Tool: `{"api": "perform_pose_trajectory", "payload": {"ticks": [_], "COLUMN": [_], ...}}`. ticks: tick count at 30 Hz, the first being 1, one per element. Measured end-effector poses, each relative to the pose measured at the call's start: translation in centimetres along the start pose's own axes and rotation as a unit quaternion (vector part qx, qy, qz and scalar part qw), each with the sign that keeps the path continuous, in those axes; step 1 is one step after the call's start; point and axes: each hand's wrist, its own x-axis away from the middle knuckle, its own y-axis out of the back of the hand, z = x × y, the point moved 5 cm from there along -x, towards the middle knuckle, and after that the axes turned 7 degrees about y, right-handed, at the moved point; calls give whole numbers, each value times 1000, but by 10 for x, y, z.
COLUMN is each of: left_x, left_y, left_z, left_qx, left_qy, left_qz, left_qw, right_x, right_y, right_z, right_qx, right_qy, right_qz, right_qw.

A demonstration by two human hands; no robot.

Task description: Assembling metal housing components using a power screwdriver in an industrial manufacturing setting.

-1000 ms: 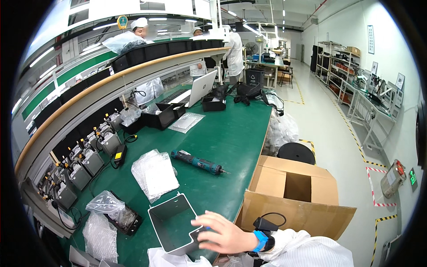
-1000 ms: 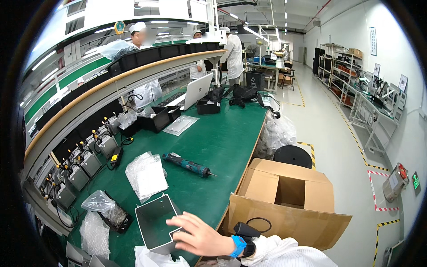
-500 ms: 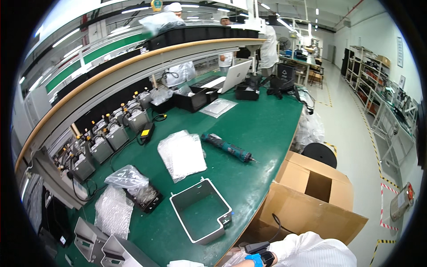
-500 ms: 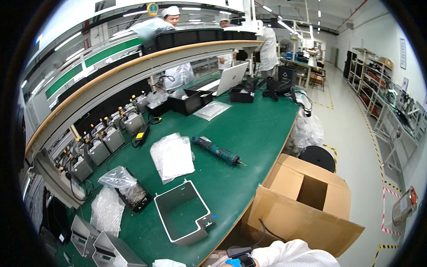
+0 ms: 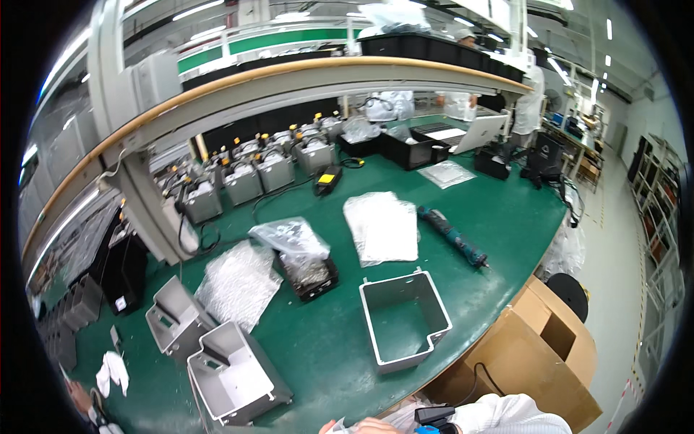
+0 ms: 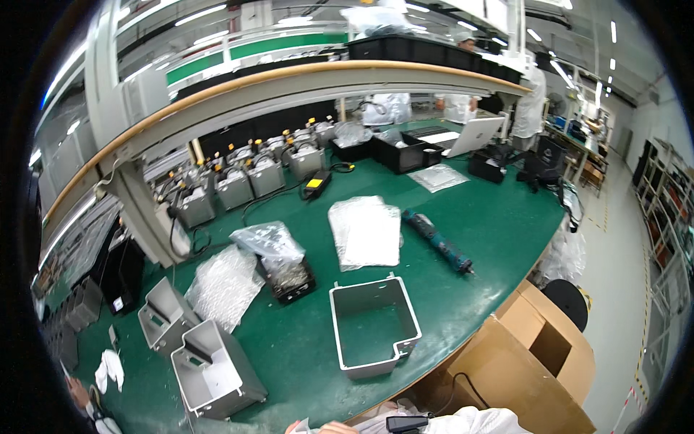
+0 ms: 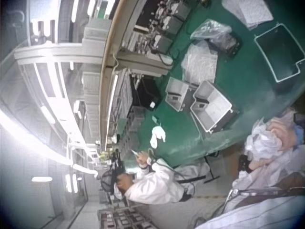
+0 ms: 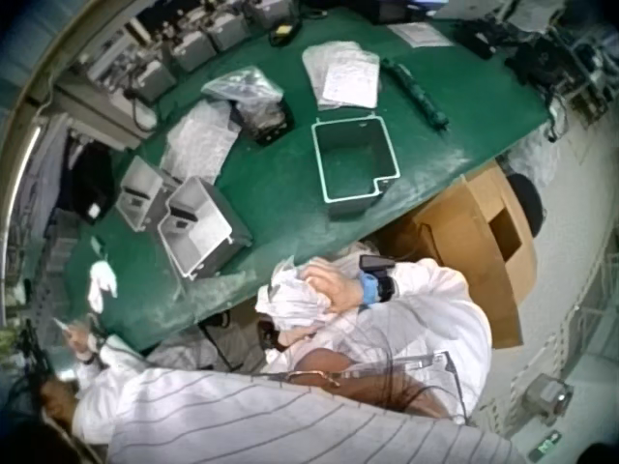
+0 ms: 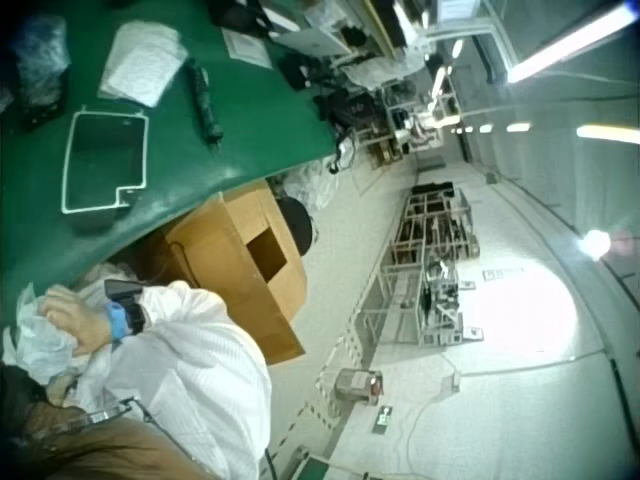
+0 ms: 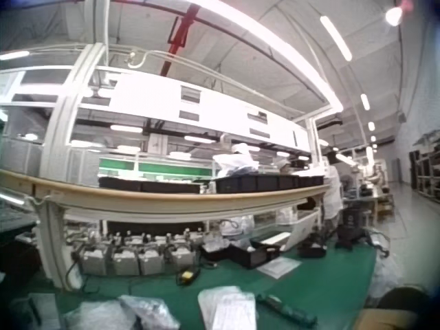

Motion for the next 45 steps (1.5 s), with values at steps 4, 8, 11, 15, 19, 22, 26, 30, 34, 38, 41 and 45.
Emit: {"api": "perform_pose_trajectory", "payload": {"ticks": [4, 8, 11, 15, 19, 22, 26, 30, 34, 38, 41, 45], "left_x": [25, 65, 176, 341, 392, 490, 555, 442, 353, 278, 238, 200], "left_y": [23, 52, 37, 1, -63, -160, -177, -155, -143, -163, -170, -170], "left_z": [19, 52, 135, 244, 283, 346, 404, 422, 430, 435, 433, 427], "left_qx": [51, 394, 548, 449, 444, 501, 378, 137, -242, -199, -189, -175], "left_qy": [74, 185, 361, 450, 577, 625, 706, 808, 807, 781, 751, 723], "left_qz": [-24, -145, -253, -505, -510, -452, -451, -443, -264, -173, -149, -134], "left_qw": [996, 889, 711, 584, 459, 393, 393, 363, 469, 566, 615, 655], "right_x": [-21, -16, -22, -23, -16, -16, -22, -17, -19, -21, -25, -24], "right_y": [-17, -43, -31, -38, -46, -51, -62, -51, -51, -49, -46, -44], "right_z": [0, -16, -24, -55, -57, -54, -55, -57, -57, -60, -57, -56], "right_qx": [80, 114, 258, 366, 448, 471, 467, 505, 503, 500, 505, 500], "right_qy": [-4, -22, -54, -131, -88, -73, -74, -84, -75, -73, -84, -66], "right_qz": [81, 304, 269, 237, 218, 196, 183, 181, 167, 168, 169, 187], "right_qw": [993, 946, 926, 890, 863, 857, 862, 840, 845, 846, 842, 843]}}
